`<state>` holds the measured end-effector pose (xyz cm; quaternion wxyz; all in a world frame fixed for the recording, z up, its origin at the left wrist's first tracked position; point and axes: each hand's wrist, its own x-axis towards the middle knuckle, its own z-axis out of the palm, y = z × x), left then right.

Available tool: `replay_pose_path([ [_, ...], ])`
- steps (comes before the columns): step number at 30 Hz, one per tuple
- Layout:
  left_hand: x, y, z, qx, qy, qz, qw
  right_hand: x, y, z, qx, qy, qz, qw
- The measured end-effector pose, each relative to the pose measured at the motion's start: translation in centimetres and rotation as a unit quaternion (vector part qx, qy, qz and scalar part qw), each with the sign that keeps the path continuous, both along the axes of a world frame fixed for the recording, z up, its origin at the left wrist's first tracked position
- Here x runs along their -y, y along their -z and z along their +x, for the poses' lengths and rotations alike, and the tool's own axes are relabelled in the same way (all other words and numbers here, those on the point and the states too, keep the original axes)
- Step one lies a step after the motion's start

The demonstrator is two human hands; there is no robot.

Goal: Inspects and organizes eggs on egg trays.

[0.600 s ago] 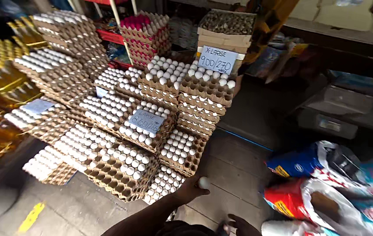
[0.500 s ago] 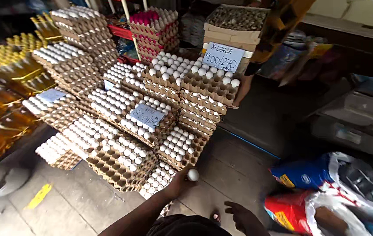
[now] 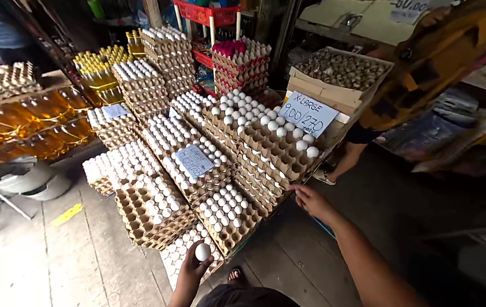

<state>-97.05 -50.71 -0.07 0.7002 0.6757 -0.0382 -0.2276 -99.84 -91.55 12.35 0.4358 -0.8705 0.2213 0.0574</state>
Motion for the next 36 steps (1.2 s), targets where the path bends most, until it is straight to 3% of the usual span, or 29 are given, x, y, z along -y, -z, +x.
replay_pose_path([
  [6, 2.5, -1.1, 1.8, 0.021, -0.092, -0.017, 0.995, 4.1, -7.8, 12.0, 0.087, -0.052, -0.254, 0.962],
  [10, 3.6, -0.9, 0.9, 0.022, -0.133, 0.007, 0.991, 8.2, -10.1, 21.9, 0.115, -0.078, -0.315, 0.939],
  [15, 6.0, -0.5, -0.2, 0.021, -0.219, 0.007, 0.975, 13.7, -8.0, 35.1, 0.062, -0.139, -0.379, 0.913],
  [18, 7.8, -1.1, -0.3, 0.033, -0.278, -0.01, 0.96, 15.7, -6.1, 40.5, 0.014, -0.179, -0.416, 0.891],
  [25, 12.4, 0.2, 1.4, -0.004, -0.311, 0.0, 0.95, 17.9, -4.4, 45.1, -0.093, -0.248, -0.406, 0.874],
  [36, 15.7, 0.9, 4.2, -0.02, -0.284, 0.0, 0.959, 19.2, -3.9, 46.9, -0.082, -0.293, -0.399, 0.865],
])
